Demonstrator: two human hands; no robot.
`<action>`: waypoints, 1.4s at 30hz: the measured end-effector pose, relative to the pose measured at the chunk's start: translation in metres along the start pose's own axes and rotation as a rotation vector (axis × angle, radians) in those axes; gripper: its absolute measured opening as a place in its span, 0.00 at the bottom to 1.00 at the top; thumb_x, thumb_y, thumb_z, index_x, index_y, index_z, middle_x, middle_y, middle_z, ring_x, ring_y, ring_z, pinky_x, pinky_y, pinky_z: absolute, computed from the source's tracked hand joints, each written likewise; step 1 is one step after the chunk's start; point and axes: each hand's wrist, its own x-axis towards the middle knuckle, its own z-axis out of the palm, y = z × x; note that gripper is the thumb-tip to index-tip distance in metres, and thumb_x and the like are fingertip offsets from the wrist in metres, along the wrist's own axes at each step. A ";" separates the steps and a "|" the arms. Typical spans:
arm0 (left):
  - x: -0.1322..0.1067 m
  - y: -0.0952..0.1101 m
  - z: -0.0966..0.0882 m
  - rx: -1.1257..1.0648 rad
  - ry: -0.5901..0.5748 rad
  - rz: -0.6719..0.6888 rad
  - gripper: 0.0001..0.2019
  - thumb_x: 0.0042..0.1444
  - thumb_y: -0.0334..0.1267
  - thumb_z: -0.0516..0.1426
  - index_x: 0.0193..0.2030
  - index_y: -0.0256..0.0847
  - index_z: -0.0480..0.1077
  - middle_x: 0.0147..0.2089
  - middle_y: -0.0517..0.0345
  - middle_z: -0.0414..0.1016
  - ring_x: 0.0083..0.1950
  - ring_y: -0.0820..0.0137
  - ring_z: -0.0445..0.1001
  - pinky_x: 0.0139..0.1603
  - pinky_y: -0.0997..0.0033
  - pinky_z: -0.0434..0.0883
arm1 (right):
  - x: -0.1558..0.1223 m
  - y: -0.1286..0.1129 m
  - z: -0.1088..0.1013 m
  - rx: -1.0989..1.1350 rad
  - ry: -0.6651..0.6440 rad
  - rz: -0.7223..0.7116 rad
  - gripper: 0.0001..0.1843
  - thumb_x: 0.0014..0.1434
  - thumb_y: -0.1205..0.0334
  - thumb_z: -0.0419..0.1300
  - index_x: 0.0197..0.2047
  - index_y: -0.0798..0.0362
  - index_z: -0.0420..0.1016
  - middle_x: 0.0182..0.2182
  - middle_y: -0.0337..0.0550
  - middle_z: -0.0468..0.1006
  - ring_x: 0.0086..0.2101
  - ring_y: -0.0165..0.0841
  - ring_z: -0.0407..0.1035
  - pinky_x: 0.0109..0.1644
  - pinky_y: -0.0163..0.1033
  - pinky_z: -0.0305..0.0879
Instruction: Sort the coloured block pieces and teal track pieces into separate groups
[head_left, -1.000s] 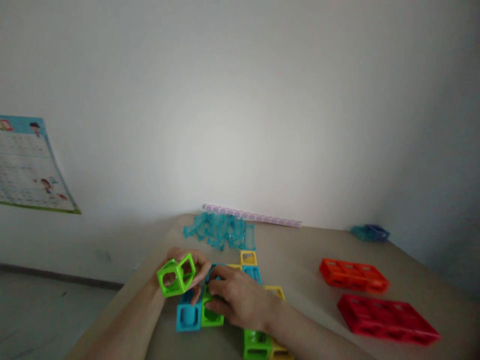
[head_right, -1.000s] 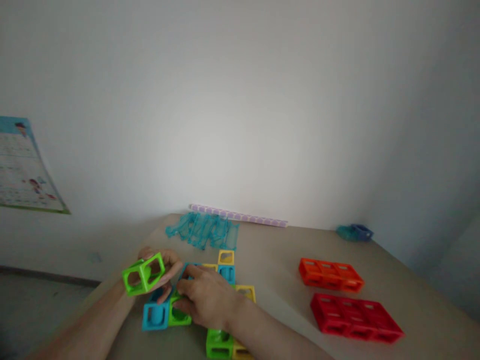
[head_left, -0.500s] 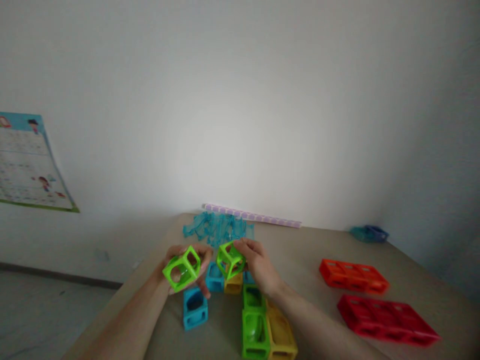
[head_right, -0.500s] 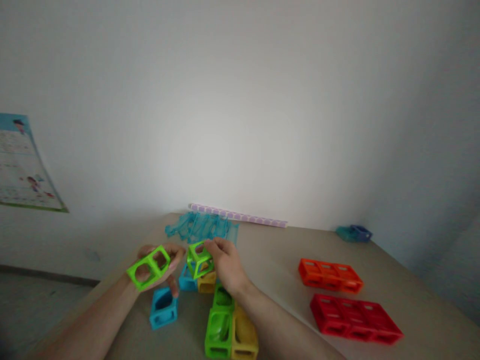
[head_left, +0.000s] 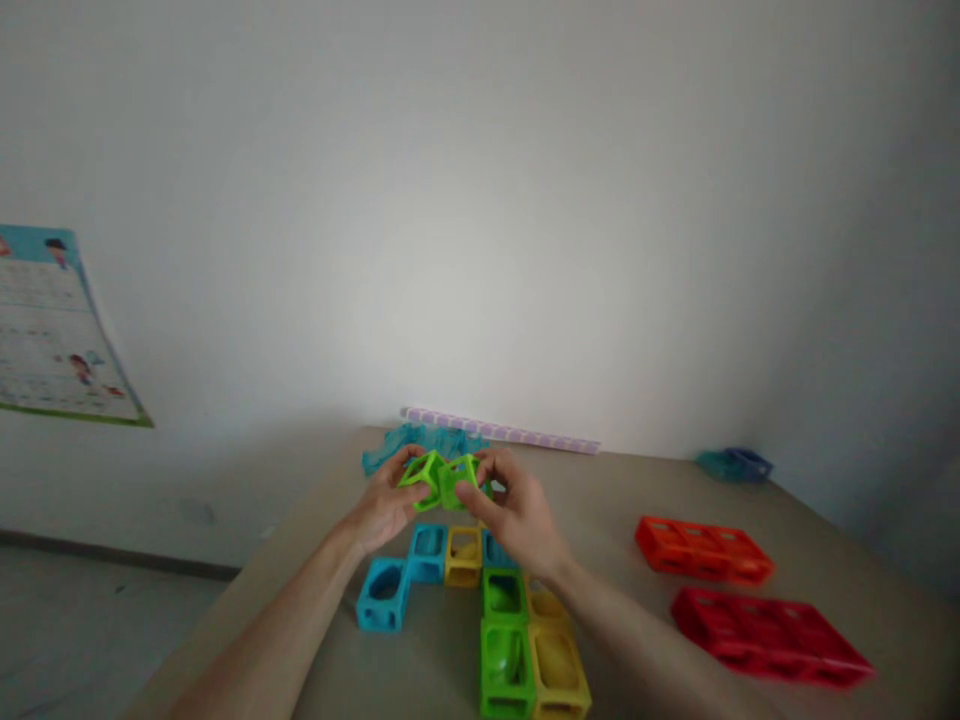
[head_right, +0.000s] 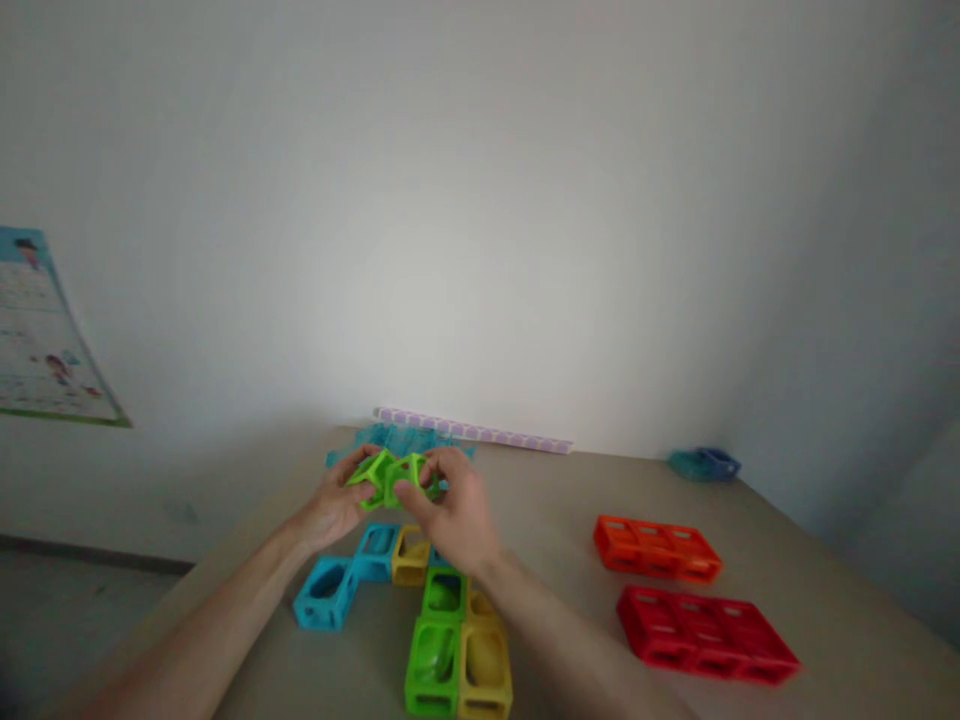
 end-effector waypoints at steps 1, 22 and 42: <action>0.000 0.000 0.001 0.012 0.021 0.010 0.22 0.40 0.25 0.67 0.43 0.44 0.68 0.40 0.60 0.77 0.40 0.69 0.77 0.41 0.72 0.74 | -0.002 -0.001 0.000 -0.045 -0.024 -0.045 0.10 0.54 0.59 0.62 0.33 0.52 0.63 0.43 0.45 0.70 0.40 0.34 0.68 0.36 0.35 0.69; 0.000 -0.001 0.004 0.133 -0.059 0.058 0.28 0.39 0.28 0.68 0.51 0.42 0.70 0.47 0.52 0.76 0.46 0.63 0.75 0.42 0.68 0.71 | 0.009 0.019 0.004 0.252 0.000 0.300 0.21 0.48 0.47 0.66 0.33 0.51 0.62 0.24 0.35 0.73 0.23 0.33 0.72 0.26 0.38 0.71; 0.002 -0.002 0.002 0.150 0.110 0.089 0.20 0.38 0.30 0.69 0.42 0.39 0.75 0.37 0.56 0.77 0.37 0.67 0.75 0.38 0.69 0.73 | 0.009 0.006 -0.005 0.335 -0.135 0.263 0.19 0.50 0.58 0.64 0.44 0.55 0.72 0.34 0.42 0.75 0.30 0.31 0.70 0.35 0.38 0.67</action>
